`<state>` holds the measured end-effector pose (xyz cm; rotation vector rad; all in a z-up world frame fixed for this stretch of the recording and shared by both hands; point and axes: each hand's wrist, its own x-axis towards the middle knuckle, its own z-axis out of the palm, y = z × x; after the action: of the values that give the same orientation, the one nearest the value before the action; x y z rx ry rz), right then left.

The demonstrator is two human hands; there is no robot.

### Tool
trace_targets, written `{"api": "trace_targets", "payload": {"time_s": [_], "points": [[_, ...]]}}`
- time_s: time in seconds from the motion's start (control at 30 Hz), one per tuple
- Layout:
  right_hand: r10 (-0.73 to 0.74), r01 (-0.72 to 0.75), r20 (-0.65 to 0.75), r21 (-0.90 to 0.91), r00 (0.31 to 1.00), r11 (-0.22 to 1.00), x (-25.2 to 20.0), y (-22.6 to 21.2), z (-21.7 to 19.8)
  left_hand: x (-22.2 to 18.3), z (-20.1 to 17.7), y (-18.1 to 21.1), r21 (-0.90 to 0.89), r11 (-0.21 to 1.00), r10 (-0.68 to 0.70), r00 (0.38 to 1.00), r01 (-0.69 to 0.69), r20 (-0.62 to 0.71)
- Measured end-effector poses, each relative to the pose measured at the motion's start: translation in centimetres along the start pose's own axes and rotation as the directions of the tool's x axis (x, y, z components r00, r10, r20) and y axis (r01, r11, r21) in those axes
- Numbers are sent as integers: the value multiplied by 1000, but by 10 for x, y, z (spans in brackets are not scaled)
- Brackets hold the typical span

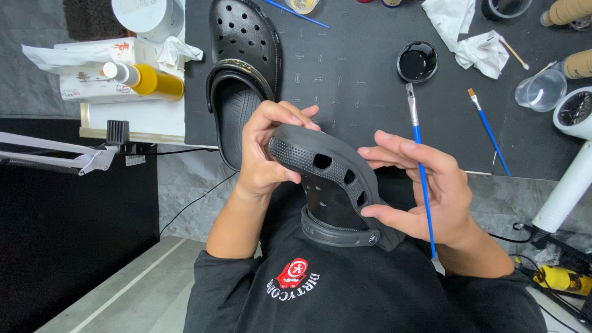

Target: The person uses a hair dryer to heat a black foam shoe and then applies black liquid to the textured side of the shoe using a small paintbrush.

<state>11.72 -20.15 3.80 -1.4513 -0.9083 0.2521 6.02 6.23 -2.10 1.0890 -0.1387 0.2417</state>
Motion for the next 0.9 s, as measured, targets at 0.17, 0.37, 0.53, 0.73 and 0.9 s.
{"api": "trace_targets", "payload": {"time_s": [0.17,0.37,0.53,0.73,0.9], "points": [[-8,8,22,17,1000,1000,-4,3,2,4,0,-6,-152,988,-40,999,38,-8],[-31,31,-18,-4,999,1000,-10,7,6,9,1,-9,-186,982,-42,999,44,13],[-49,50,-33,27,998,998,-17,19,6,10,0,-9,-77,997,2,1000,0,22],[-26,33,-99,72,995,997,-25,29,5,10,-4,1,151,987,54,997,-60,48],[-97,153,-494,73,864,986,-27,42,-20,10,-9,12,277,958,51,995,-74,87]]}}
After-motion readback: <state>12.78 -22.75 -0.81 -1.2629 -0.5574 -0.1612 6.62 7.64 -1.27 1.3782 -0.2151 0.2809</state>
